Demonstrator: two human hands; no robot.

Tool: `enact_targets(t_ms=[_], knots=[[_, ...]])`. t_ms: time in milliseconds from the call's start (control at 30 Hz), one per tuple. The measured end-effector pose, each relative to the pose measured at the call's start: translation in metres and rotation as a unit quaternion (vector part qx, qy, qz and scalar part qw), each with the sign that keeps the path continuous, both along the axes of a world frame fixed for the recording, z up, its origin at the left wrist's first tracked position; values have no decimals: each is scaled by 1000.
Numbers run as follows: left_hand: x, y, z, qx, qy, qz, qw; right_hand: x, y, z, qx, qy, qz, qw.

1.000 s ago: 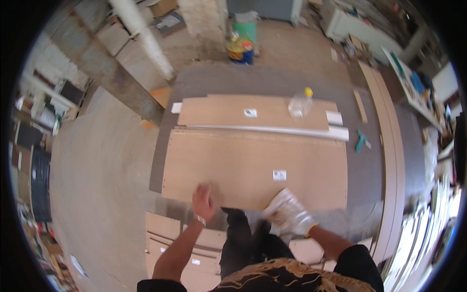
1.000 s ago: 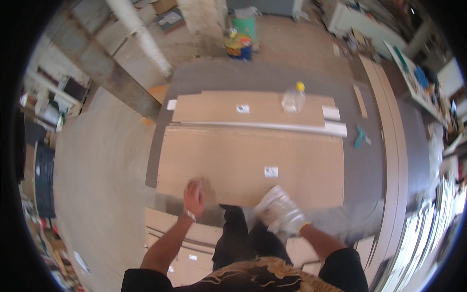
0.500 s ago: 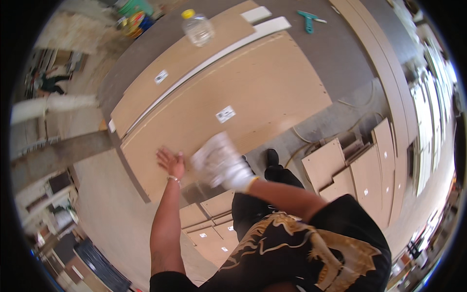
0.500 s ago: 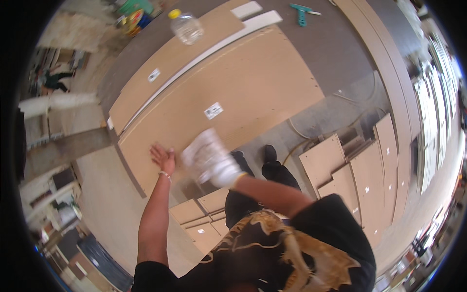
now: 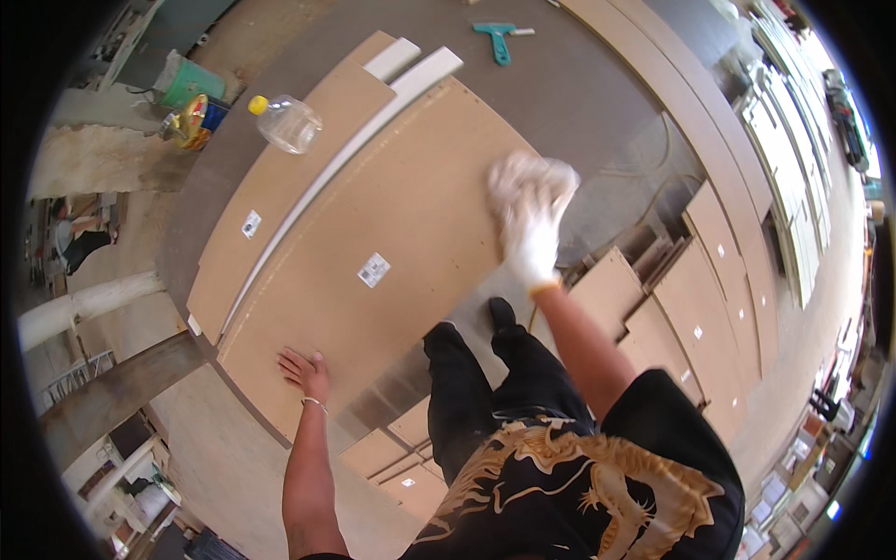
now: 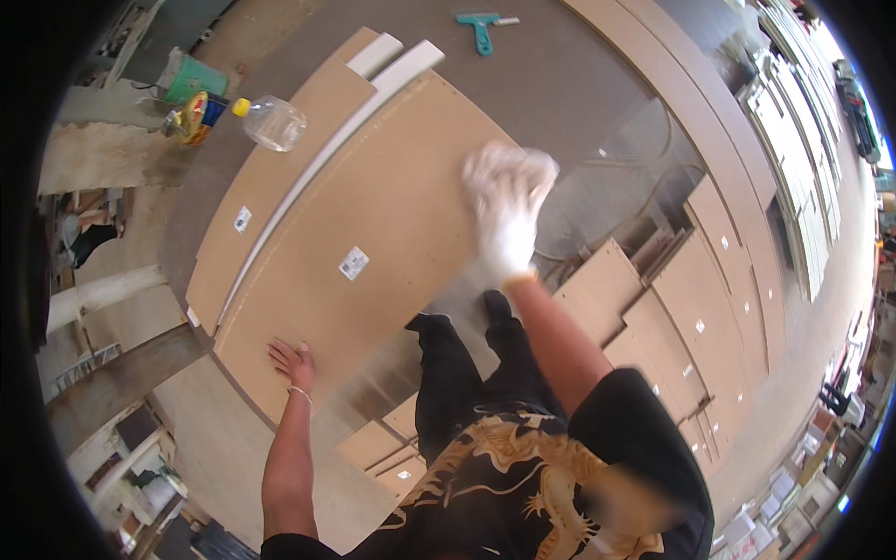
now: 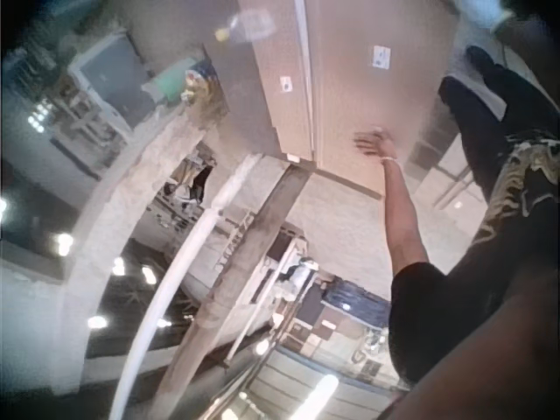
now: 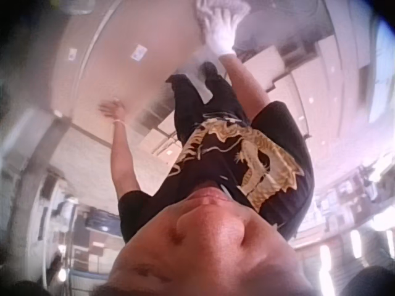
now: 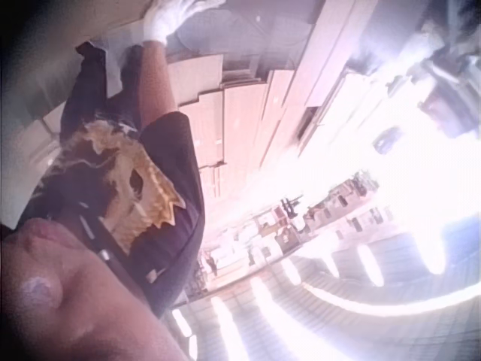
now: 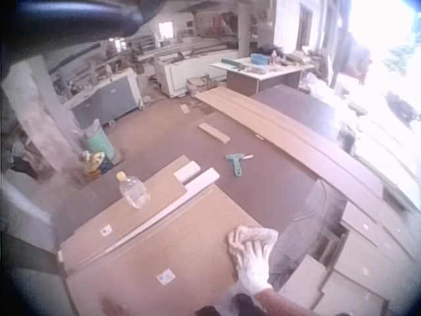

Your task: The person wipes the surfaces of multiple flat wooden panels with a white cloth. They handle each panel individually, wiping both sides and edges, then place them back into a stack. The person also uses a small plastic scraper to remove residue from the edges of some panels.

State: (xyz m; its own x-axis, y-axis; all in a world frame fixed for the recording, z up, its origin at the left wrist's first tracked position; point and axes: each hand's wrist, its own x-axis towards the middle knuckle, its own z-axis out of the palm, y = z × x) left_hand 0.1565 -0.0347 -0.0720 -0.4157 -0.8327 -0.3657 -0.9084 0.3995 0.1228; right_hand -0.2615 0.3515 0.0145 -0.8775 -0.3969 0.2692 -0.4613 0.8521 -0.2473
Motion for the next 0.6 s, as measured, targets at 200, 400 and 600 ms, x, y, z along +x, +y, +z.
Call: enact_targets(t_ms=[200, 400, 600], knots=[[-5, 11, 4, -23, 9, -16, 1000, 33, 11, -15, 69, -162, 194, 965], [-9, 38, 17, -41, 37, -102, 993, -119, 11, -62, 59, -15, 37, 997], [-34, 56, 37, -53, 15, -263, 963, -101, -170, -27, -48, -40, 30, 998]])
